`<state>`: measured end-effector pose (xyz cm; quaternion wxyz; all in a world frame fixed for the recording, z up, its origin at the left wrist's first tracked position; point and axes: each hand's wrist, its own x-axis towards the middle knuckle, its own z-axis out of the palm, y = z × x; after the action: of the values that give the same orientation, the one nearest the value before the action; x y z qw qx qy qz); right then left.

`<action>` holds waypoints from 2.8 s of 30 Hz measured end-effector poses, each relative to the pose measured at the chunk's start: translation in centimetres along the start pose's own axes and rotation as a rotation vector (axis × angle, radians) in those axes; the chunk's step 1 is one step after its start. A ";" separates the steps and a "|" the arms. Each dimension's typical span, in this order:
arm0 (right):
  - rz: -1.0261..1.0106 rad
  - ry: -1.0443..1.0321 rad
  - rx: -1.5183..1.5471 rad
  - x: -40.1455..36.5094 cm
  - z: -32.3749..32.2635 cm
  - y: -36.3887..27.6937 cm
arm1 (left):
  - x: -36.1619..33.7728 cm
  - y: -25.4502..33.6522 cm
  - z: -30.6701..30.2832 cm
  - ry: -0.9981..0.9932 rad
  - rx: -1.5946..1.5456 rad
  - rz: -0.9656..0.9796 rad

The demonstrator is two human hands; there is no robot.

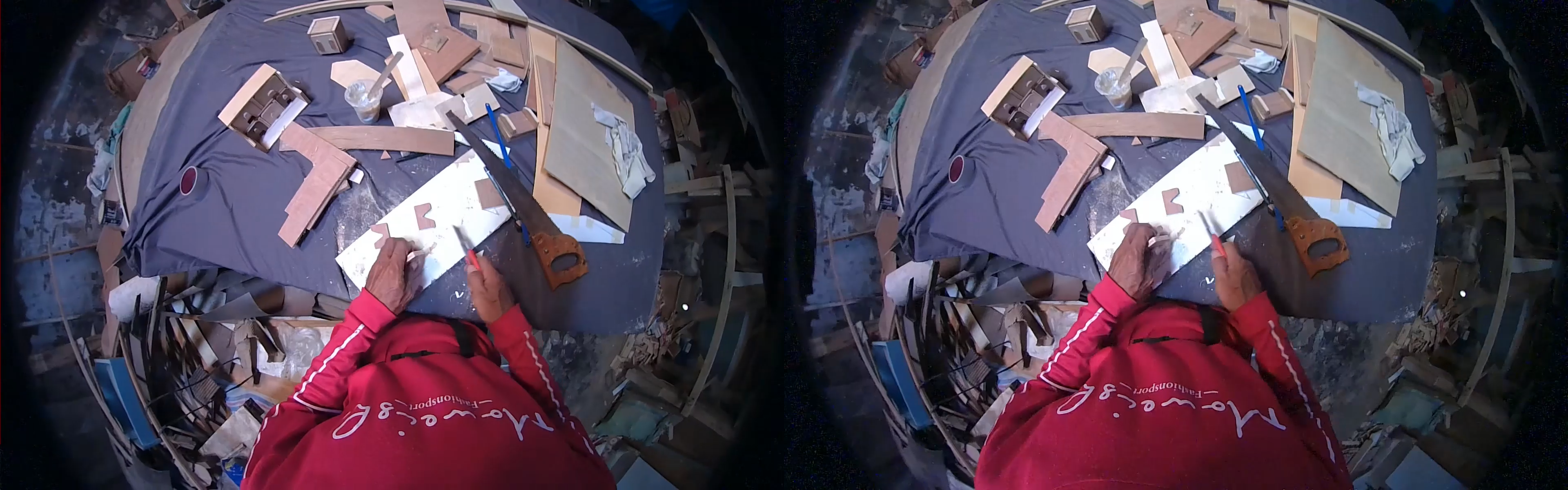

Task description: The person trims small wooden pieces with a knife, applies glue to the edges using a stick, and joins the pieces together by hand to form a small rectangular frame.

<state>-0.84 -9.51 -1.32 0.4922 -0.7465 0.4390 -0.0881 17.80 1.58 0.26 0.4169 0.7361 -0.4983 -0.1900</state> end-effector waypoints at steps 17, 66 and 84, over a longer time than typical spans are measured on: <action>-0.073 -0.138 -0.223 -3.2 4.1 -0.3 | -1.4 -2.3 2.9 -0.188 0.364 0.016; -0.117 0.099 -0.008 -3.5 1.8 1.9 | -1.0 -3.4 2.5 -0.097 -0.156 -0.190; -0.296 0.158 0.219 0.3 4.2 0.0 | -0.8 -0.4 1.1 -0.117 -0.699 -0.464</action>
<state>1.74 -6.91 -3.49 0.5162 -0.7356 0.3493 -0.2652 16.91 1.91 -0.84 0.5585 0.6313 -0.2476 -0.4778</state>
